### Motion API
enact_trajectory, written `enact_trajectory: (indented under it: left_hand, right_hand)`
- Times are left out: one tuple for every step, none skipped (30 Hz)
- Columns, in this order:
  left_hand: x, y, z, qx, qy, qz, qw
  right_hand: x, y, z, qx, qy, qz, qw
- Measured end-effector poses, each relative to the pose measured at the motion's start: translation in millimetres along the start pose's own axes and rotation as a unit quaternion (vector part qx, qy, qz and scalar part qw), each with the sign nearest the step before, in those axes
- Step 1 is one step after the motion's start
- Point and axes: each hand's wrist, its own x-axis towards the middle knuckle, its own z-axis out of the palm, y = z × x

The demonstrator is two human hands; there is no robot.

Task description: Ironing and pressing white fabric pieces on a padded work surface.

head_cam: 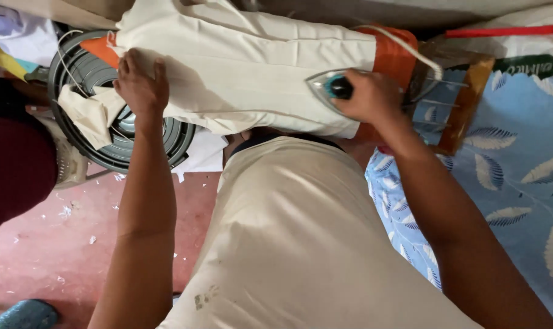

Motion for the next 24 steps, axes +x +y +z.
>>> enact_trajectory:
  left_hand:
    - [0.0,-2.6,2.0,0.009,0.001,0.007,1.0]
    - [0.1,-5.5,4.0,0.017,0.003,0.013,1.0]
    - [0.7,-5.2,5.2,0.015,0.001,0.018,1.0]
    - [1.6,-5.2,6.2,0.021,0.008,0.023,0.999]
    - [1.5,-8.8,3.8,0.03,0.014,0.025,0.999]
    - [1.6,-6.3,0.5,0.031,0.01,0.029,0.999]
    - [3.0,-4.0,-2.8,0.031,0.018,0.039,0.999]
    - [4.2,-1.9,-6.4,0.03,0.026,0.05,0.998]
    - [5.8,-0.4,-7.5,0.03,0.026,0.053,0.998]
    - [6.9,0.6,-8.8,0.036,0.014,0.043,0.998]
    - [4.6,1.1,-10.1,0.041,0.0,0.031,0.999]
    - [5.2,2.3,-10.1,0.041,-0.001,0.033,0.999]
    - [5.5,2.4,-10.6,0.036,-0.002,0.031,0.999]
    - [6.5,2.3,-11.1,0.031,-0.003,0.029,0.999]
    - [6.5,1.9,-9.6,0.033,-0.004,0.03,0.999]
    - [6.9,1.7,-8.4,0.032,-0.003,0.018,0.999]
    - [10.1,3.7,-5.8,0.028,0.001,0.009,1.0]
    - [8.3,4.8,-9.9,0.028,0.002,0.011,1.0]
    - [6.9,7.8,-11.4,0.036,0.005,0.014,0.999]
    - [5.1,10.3,-12.6,0.044,0.008,0.017,0.999]
    - [3.5,10.4,-10.7,0.043,0.008,0.017,0.999]
    - [1.8,9.9,-8.9,0.043,0.022,0.038,0.998]
    - [2.6,6.1,-11.1,0.047,0.039,0.059,0.996]
    - [2.5,7.0,-14.3,0.051,0.04,0.057,0.996]
  right_hand:
    - [-6.1,10.9,-1.3,-0.026,0.001,0.034,0.999]
    - [-12.3,21.5,-2.4,-0.052,0.001,0.067,0.996]
    - [-14.6,22.4,-0.9,-0.052,0.002,0.073,0.996]
    - [-16.6,23.0,0.5,-0.047,0.036,0.057,0.997]
    - [-17.6,20.6,3.4,-0.039,0.068,0.039,0.996]
    - [-20.5,23.1,5.7,-0.037,0.067,0.043,0.996]
    - [-22.3,25.3,8.0,-0.033,0.078,-0.016,0.996]
    - [-24.3,27.2,10.2,-0.03,0.089,-0.076,0.993]
    - [-22.0,26.4,9.4,-0.029,0.092,-0.073,0.993]
    - [-20.2,25.3,8.9,-0.034,0.073,-0.048,0.996]
    - [-20.3,24.0,9.1,-0.039,0.052,-0.023,0.998]
    - [-18.1,20.7,11.2,-0.038,0.053,-0.02,0.998]
    - [-14.3,17.0,13.6,-0.033,0.079,0.02,0.996]
    - [-9.8,13.2,15.8,-0.029,0.105,0.061,0.992]
    - [-9.1,11.0,17.4,-0.027,0.105,0.061,0.992]
    - [-8.2,8.7,18.7,-0.031,0.11,-0.007,0.993]
    - [-6.8,7.7,17.8,-0.037,0.118,-0.073,0.99]
    - [-3.4,-2.1,17.7,-0.037,0.12,-0.072,0.989]
    - [0.7,-9.5,16.7,-0.025,0.111,-0.047,0.992]
    - [4.7,-17.2,16.3,-0.013,0.102,-0.022,0.994]
    - [6.3,-21.3,18.6,-0.014,0.102,-0.022,0.994]
    - [7.8,-25.8,21.2,-0.017,0.111,-0.032,0.993]
    - [13.1,-33.1,25.0,-0.016,0.122,-0.045,0.991]
    - [18.1,-41.0,25.6,-0.013,0.123,-0.048,0.991]
